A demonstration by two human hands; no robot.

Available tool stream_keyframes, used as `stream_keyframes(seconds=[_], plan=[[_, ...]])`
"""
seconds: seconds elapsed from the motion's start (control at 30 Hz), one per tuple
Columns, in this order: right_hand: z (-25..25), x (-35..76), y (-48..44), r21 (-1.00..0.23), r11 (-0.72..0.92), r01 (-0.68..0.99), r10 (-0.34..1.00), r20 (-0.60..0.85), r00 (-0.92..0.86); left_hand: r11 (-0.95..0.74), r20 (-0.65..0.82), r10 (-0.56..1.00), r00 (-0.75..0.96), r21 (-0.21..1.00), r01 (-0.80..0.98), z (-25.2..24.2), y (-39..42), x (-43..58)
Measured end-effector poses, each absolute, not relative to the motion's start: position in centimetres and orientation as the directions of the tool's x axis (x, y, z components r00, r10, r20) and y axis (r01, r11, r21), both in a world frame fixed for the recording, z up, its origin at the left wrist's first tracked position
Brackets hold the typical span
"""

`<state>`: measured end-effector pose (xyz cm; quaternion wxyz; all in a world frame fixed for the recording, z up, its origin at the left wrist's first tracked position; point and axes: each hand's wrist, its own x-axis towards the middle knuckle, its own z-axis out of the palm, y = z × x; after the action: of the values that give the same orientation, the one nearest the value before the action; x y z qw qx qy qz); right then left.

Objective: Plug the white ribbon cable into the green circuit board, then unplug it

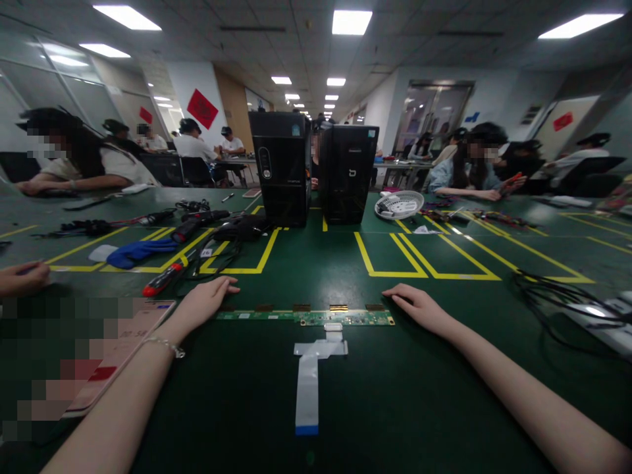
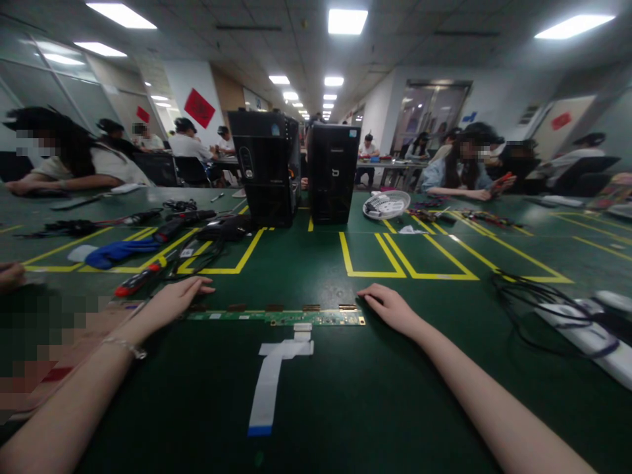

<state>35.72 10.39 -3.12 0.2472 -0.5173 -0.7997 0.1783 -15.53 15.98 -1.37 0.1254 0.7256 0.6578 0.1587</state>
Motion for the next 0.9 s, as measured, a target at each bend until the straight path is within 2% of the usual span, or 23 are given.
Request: stream_keyframes(seconds=[0.43,0.77,0.9], plan=[[-2.9,35.2,10.0,-0.498,0.429,0.754,0.903,0.205,-0.378,-0.009,0.092,0.995,-0.029,0.392,0.92,-1.5,15.9,-14.8],[-3.3,34.6,9.7,-0.438,0.494,0.751,0.867,0.315,-0.387,0.016,0.061,0.997,-0.045,0.408,0.913,-1.4,15.8,-14.7],[-3.0,31.9,8.1,-0.388,0.578,0.718,0.812,0.357,-0.461,0.037,0.046,0.997,-0.063,0.427,0.903,-1.2,15.7,-14.6]])
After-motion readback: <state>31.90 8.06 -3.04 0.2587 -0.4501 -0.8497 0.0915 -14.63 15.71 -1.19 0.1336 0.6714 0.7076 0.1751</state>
